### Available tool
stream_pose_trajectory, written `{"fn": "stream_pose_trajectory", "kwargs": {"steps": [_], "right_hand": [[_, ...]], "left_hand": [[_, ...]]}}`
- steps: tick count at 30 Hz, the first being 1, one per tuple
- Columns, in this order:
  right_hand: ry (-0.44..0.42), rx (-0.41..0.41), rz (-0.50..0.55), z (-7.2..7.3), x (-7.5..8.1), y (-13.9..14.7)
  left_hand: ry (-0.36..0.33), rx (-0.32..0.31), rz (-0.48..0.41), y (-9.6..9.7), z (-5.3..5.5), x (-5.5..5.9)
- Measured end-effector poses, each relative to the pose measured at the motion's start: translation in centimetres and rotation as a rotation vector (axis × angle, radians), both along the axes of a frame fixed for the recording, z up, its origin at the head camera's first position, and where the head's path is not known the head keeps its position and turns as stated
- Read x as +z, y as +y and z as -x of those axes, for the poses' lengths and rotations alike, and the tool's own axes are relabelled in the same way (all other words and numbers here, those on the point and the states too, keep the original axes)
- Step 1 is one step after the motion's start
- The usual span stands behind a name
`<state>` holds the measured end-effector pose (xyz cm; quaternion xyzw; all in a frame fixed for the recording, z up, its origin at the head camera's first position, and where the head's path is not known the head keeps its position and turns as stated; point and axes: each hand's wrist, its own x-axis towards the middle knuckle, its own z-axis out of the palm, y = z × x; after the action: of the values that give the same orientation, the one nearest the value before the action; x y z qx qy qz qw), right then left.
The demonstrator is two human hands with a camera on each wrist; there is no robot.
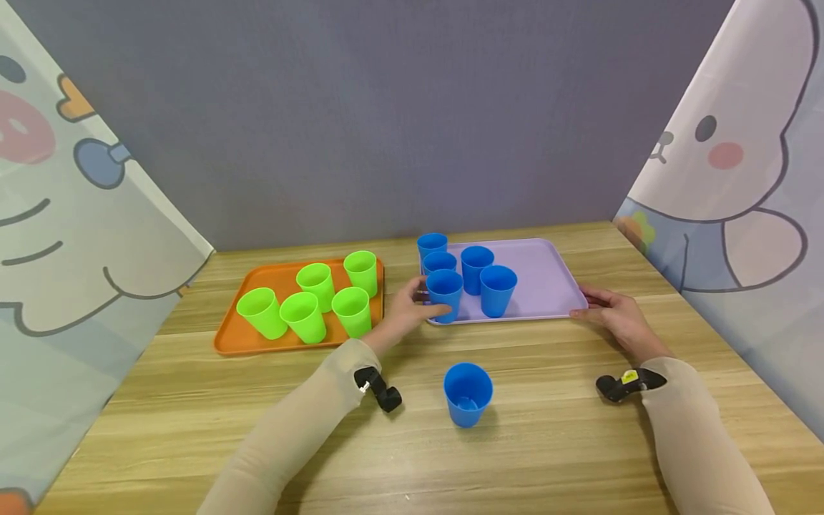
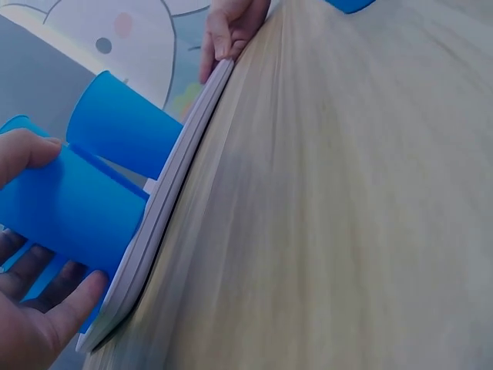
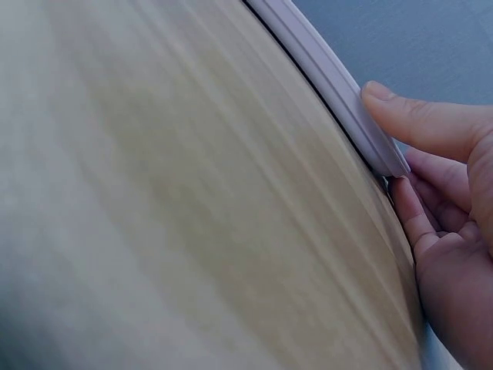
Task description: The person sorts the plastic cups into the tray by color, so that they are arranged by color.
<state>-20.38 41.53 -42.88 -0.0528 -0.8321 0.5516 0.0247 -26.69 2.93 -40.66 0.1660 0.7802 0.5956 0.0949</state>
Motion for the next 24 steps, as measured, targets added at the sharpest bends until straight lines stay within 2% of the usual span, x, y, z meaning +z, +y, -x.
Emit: {"fn": "stream_pose_trajectory", "kwargs": {"steps": [14, 24], "right_hand": [[-0.006, -0.004, -0.019, 0.0, 0.1, -0.1], [0.005, -0.001, 0.014, -0.1, 0.1, -0.1]], "left_hand": [[0.068, 0.008, -0.003, 1.9, -0.5, -0.5], [0.089, 0.006, -0.005, 3.0, -0.6, -0.6]]}}
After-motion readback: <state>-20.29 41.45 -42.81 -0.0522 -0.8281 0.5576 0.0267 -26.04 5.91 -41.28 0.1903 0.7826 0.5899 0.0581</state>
